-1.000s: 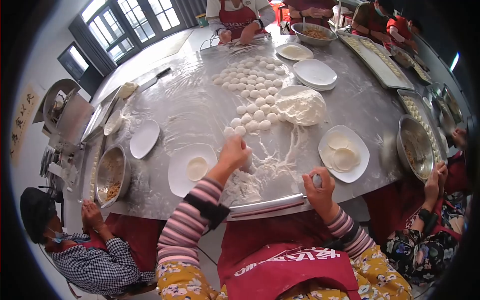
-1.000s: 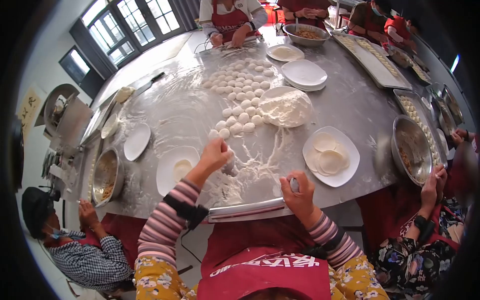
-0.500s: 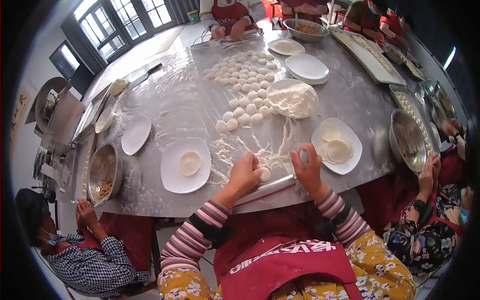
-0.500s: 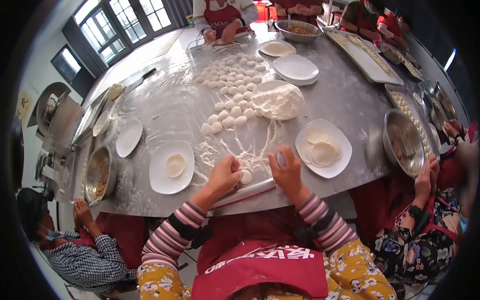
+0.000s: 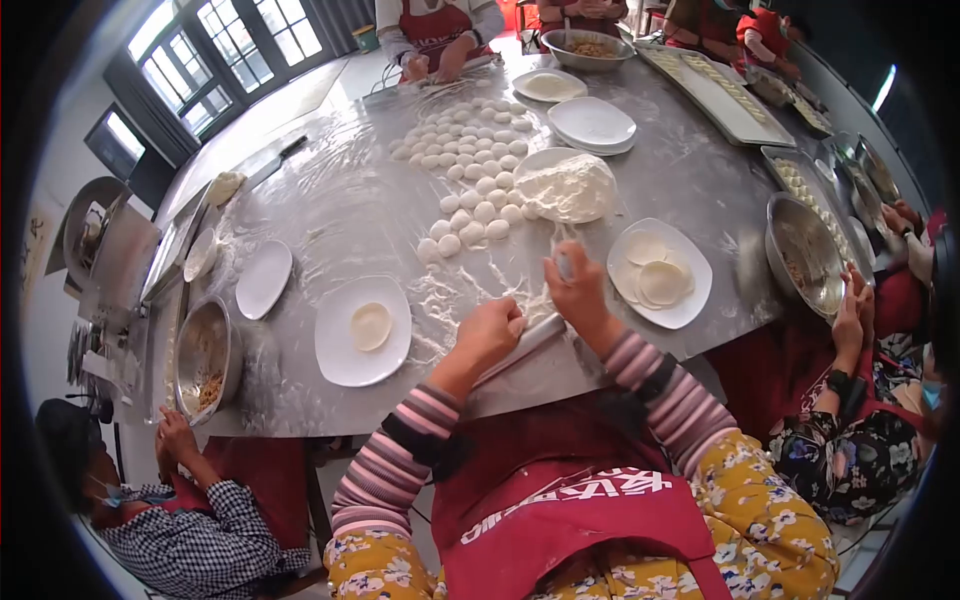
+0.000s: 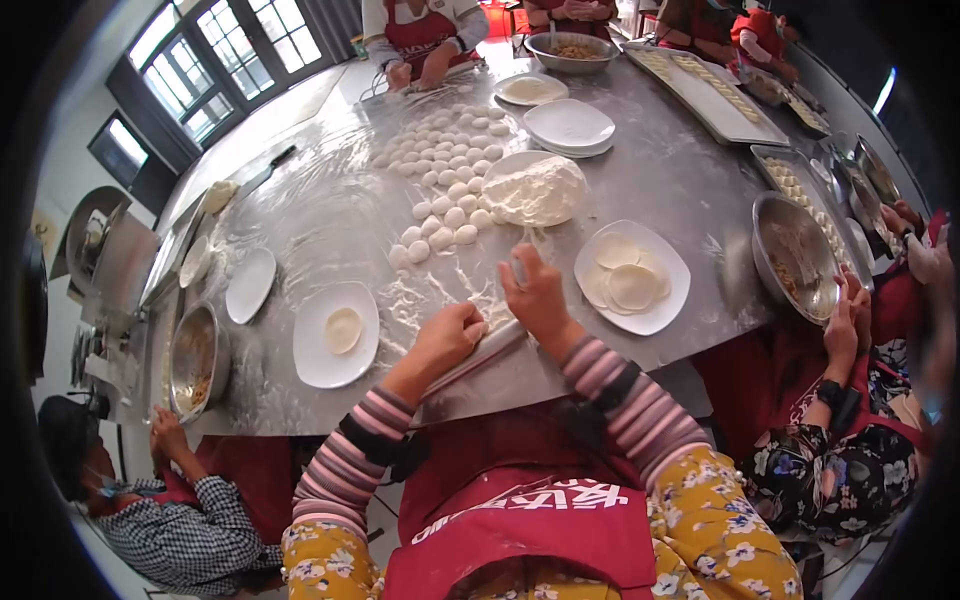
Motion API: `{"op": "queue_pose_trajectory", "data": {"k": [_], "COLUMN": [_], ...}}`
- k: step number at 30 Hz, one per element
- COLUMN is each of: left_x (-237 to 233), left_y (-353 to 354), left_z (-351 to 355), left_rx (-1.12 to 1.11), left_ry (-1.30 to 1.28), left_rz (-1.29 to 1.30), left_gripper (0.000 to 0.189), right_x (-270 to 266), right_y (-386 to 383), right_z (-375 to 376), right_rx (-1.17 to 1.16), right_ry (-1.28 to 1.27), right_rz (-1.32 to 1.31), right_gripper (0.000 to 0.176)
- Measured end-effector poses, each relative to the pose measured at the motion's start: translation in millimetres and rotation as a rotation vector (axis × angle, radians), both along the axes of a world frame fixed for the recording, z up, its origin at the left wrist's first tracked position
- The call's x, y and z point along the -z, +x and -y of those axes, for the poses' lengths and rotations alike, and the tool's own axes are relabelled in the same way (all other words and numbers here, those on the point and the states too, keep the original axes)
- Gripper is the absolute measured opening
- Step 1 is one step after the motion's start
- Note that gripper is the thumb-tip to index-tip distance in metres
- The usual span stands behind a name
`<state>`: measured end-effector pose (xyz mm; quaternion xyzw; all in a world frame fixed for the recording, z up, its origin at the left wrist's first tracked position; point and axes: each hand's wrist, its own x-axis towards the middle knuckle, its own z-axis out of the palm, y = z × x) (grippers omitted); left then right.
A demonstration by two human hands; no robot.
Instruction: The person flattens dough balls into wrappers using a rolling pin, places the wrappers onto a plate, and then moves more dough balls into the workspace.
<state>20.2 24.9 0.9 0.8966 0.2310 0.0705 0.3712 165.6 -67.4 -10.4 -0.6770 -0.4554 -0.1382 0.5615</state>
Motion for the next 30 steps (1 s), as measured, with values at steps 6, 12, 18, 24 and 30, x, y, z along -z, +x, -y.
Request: {"op": "queue_pose_trajectory", "data": {"k": [6, 12, 18, 24, 30], "left_x": [16, 9, 17, 20, 1], "left_y": [-17, 6, -16, 12, -13], "left_z": [-15, -9, -20, -20, -17], "left_rx": [0.062, 0.076, 0.123, 0.106, 0.125], "left_ry": [-0.228, 0.053, -0.212, 0.032, -0.156], "left_rz": [0.020, -0.018, -0.043, -0.014, 0.002], "left_gripper": [0.008, 0.014, 0.015, 0.012, 0.011], "right_x": [3, -2, 7, -7, -4], "right_y": [-14, 4, -5, 4, -20], "right_z": [52, 2, 38, -15, 59], "right_rx": [-0.013, -0.012, -0.010, -0.077, -0.029], "right_ry": [0.047, 0.050, 0.071, 0.007, 0.020], "right_rz": [0.000, 0.027, 0.074, -0.010, -0.065], "right_gripper": [0.022, 0.023, 0.026, 0.021, 0.022]}}
